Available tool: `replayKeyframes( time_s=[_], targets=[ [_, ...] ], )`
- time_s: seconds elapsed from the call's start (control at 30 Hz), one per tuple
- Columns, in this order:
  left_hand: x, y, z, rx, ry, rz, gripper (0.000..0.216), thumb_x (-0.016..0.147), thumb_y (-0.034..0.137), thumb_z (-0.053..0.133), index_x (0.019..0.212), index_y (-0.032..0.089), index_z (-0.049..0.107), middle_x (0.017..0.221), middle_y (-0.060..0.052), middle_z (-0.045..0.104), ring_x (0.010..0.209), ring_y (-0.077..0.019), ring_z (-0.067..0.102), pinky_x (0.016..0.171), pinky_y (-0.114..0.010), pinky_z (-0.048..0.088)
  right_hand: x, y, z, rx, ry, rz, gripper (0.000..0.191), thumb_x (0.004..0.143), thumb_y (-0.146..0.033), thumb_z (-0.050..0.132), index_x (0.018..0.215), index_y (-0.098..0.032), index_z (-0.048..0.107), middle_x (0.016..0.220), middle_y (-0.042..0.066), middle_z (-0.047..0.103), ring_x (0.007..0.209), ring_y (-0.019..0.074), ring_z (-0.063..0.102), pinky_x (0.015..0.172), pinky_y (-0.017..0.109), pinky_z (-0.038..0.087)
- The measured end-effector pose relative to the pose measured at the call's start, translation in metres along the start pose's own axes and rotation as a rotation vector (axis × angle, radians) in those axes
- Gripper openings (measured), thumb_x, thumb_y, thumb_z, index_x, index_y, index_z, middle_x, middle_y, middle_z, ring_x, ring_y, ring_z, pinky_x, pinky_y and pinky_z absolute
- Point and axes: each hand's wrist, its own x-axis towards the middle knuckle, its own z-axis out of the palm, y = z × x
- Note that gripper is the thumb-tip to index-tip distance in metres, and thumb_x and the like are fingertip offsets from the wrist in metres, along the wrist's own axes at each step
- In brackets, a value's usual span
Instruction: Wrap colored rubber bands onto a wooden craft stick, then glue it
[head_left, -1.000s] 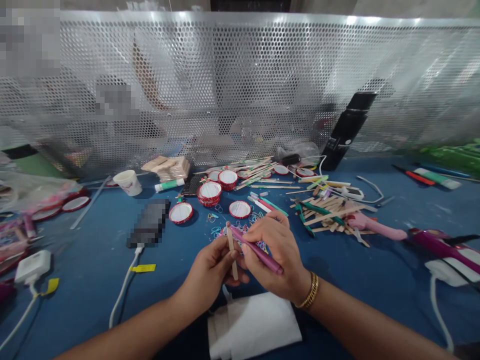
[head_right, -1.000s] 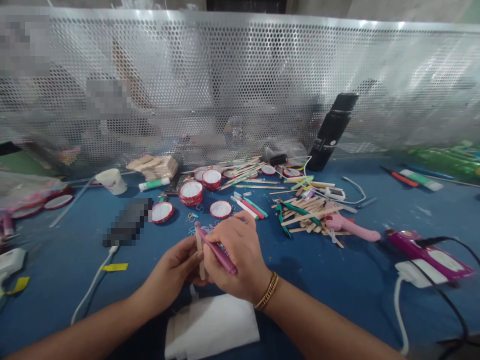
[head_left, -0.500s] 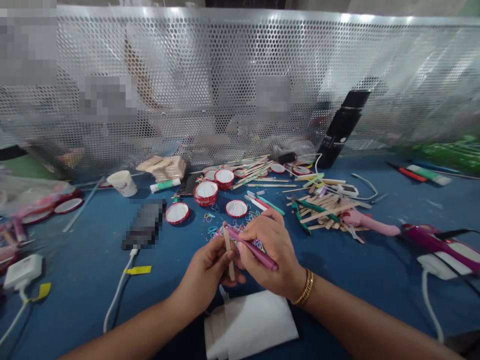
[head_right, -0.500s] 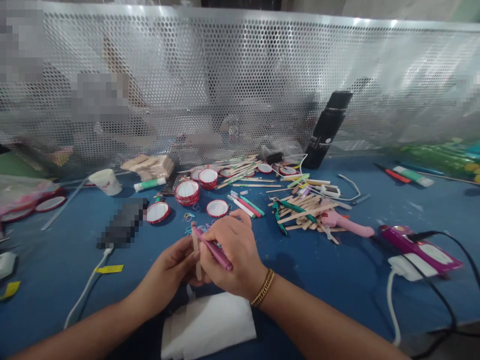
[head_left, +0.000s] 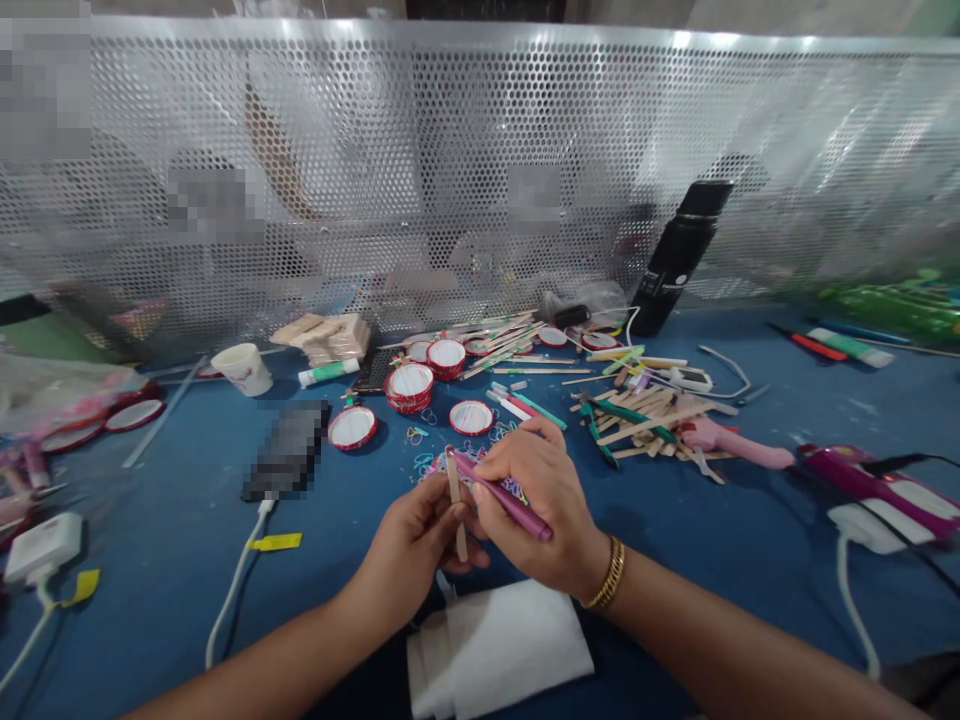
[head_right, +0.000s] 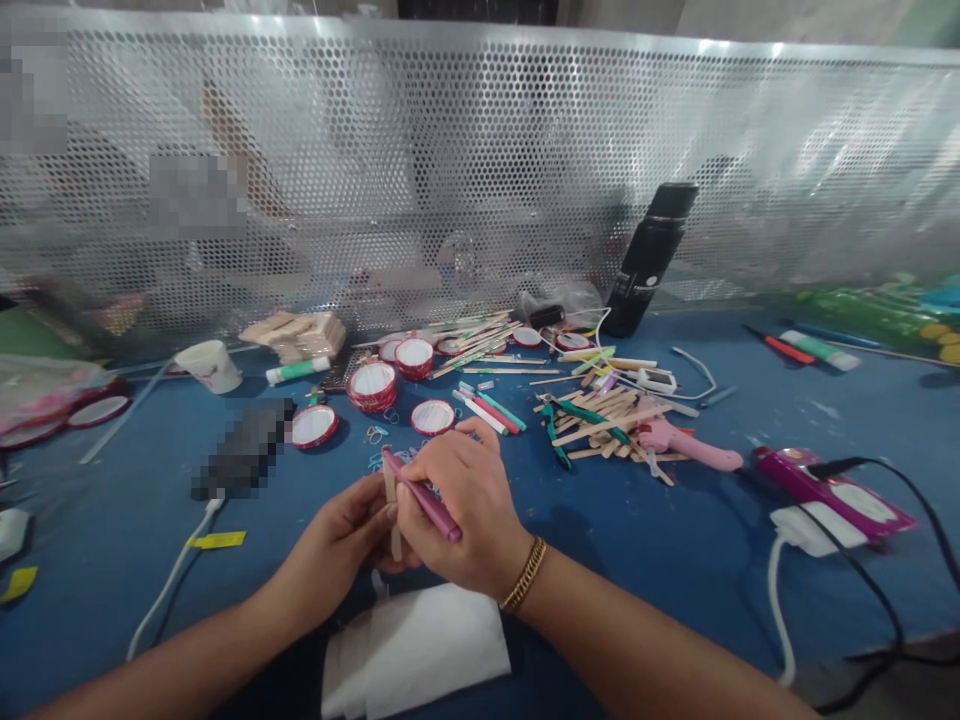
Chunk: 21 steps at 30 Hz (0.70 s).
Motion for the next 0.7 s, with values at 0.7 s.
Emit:
replayKeyframes(
  time_s=[0.7],
  targets=[
    [-0.0015,0.0006,0.0003,-0.005,-0.008,0.008,0.043,0.077,0.056,0.071,0.089,0.017,0.058,0.08,-0.004,0.071,0.059,-0.0136,0.067,0.049,-0.019,0.05,-0.0004,-0.0008,-0.0004,-0.001,0.002,-0.005,0.009,0.081,-0.014,0.058,0.083,-0.022,0.054,0.074,-0.002,0.064,0.071,0.0149,0.061,0.09,0.042,0.041]
  ],
)
